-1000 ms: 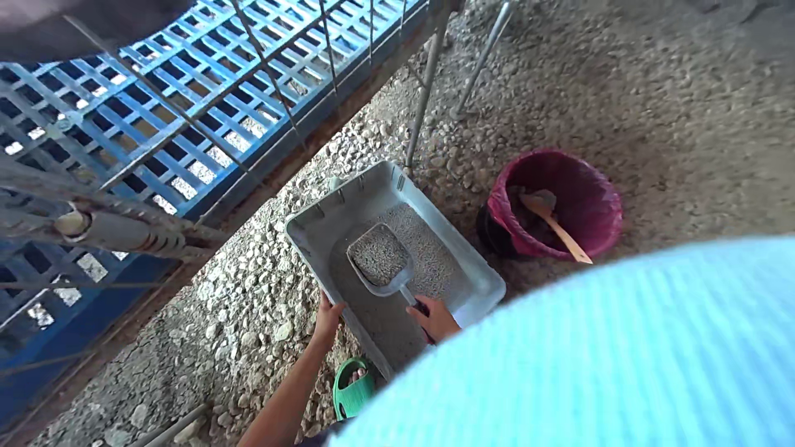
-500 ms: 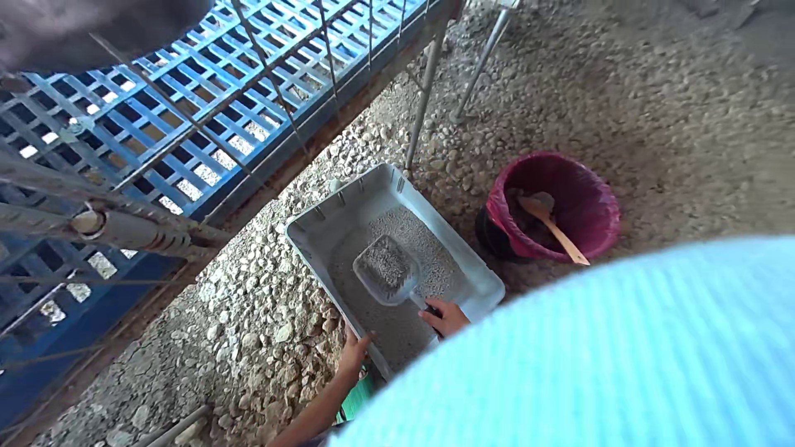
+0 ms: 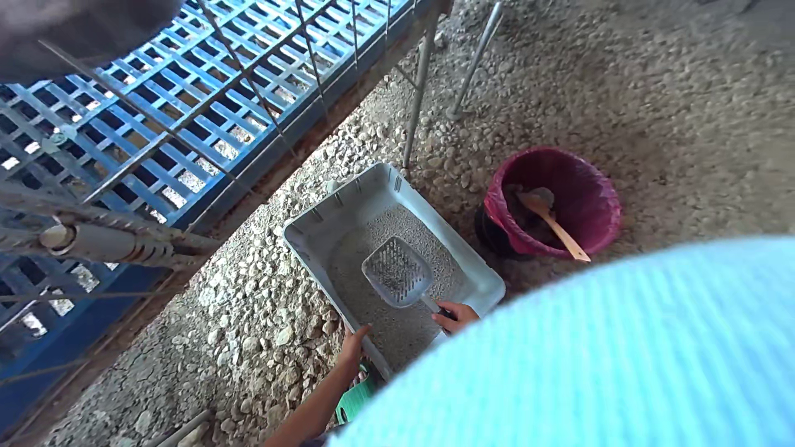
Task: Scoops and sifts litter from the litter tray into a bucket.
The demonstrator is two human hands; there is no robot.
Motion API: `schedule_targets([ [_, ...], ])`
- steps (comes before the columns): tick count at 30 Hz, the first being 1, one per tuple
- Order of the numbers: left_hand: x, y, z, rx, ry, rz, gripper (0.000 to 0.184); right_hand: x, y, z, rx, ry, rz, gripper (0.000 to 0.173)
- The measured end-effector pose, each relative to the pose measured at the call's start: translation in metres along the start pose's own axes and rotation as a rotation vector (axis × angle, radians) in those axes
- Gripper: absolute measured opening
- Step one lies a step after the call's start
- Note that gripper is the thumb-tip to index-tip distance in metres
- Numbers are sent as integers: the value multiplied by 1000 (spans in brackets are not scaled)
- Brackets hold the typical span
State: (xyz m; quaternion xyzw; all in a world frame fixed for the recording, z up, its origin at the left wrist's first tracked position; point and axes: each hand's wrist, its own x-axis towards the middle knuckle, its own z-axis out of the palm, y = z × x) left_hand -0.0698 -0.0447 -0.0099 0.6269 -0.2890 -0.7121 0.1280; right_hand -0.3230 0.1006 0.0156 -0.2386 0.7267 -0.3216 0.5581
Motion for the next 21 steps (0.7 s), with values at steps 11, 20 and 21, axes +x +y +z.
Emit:
schedule_targets([
  [11, 5, 40, 0, 43, 46, 127, 66, -88, -154, -76, 127, -63, 11, 28],
  [20, -82, 131, 17, -14, 61, 48, 49, -136, -238, -164, 139, 563, 105, 32],
  [21, -83, 123, 9, -23, 70, 80, 47, -132, -232, -173, 167, 604, 123, 32],
])
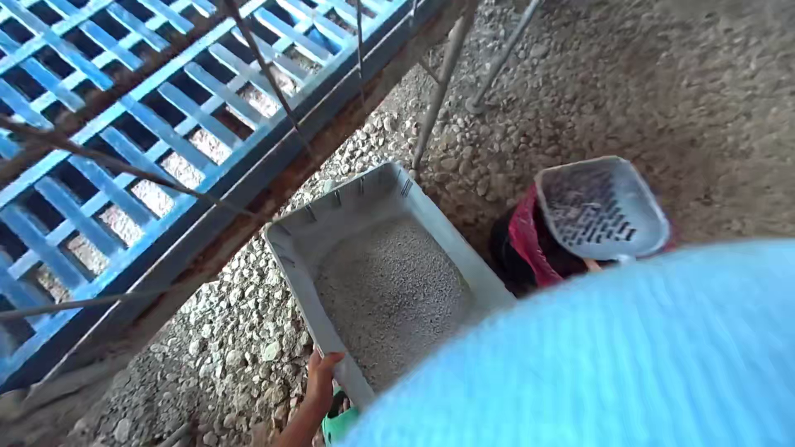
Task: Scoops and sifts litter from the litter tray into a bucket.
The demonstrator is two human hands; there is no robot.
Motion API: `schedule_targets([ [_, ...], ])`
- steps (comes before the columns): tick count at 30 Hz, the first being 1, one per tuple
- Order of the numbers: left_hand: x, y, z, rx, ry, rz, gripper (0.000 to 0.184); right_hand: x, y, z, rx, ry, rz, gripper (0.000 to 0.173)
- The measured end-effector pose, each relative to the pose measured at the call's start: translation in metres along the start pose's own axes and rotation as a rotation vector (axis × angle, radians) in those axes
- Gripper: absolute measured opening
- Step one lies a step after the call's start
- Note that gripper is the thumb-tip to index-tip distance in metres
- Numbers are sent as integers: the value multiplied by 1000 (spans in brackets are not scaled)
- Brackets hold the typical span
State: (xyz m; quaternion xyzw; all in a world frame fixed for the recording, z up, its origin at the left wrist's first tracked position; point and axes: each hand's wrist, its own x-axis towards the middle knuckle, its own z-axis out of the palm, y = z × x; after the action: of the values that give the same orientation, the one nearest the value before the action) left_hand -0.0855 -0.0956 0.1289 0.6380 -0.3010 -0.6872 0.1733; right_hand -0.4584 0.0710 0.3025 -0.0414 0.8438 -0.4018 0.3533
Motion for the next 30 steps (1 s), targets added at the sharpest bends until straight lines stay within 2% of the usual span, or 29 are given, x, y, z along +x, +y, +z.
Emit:
schedule_targets([
  [2, -6, -7, -10, -27, 43, 11, 42, 14, -7, -3, -1, 50, 132, 34],
  [4, -19, -6, -13, -52, 117, -27, 39, 31, -14, -1, -30, 5, 217, 38],
  [7, -53, -25, -25, -75, 85, -55, 48, 84, 29, -19, -268, -52, 80, 40],
  [10, -104, -38, -26, -63, 104, -83, 49, 81, 32, -38, -625, 10, -62, 55],
  [12, -147, -40, -31, -58, 64, -96, 58, 45, 16, -43, -642, -29, -226, 56],
  [14, -193, -40, -38, -59, 41, -114, 60, 9, 6, -44, -586, -224, -302, 57],
  [17, -272, -30, -46, -66, 18, -157, 54, -26, 9, -48, -648, -521, -123, 75],
  [18, -299, -26, -47, -66, 39, -163, 47, -35, 17, -52, -668, -542, -58, 75],
  [19, -327, -27, -50, -62, 35, -151, 41, -47, 29, -60, -676, -522, -25, 68],
  [20, -351, -32, -55, -58, 34, -118, 36, -64, 37, -69, -701, -486, -8, 54],
  [21, -375, -34, -59, -62, 37, -102, 35, -89, 27, -82, -763, -479, 28, 44],
  [23, -425, -16, -55, -83, 132, -168, 42, -169, -29, -114, -919, -525, 78, 39],
  [25, -461, -3, -57, -140, 156, -169, 43, -252, -61, -149, -985, -441, -177, 40],
  [26, -473, -5, -65, -169, 115, -131, 39, -289, -97, -164, -1060, -582, -39, 46],
  [27, -485, -2, -74, -197, 49, -130, 39, -320, -108, -179, -1077, -648, 17, 50],
  [28, -495, 8, -82, -217, 7, -173, 39, -352, -59, -194, -916, -370, -345, 48],
  [29, -502, 16, -90, -242, -25, -214, 40, -371, -39, -205, -853, -358, -351, 49],
  [30, -505, 17, -101, -271, -66, -221, 44, -384, -35, -210, -854, -419, -174, 49],
])
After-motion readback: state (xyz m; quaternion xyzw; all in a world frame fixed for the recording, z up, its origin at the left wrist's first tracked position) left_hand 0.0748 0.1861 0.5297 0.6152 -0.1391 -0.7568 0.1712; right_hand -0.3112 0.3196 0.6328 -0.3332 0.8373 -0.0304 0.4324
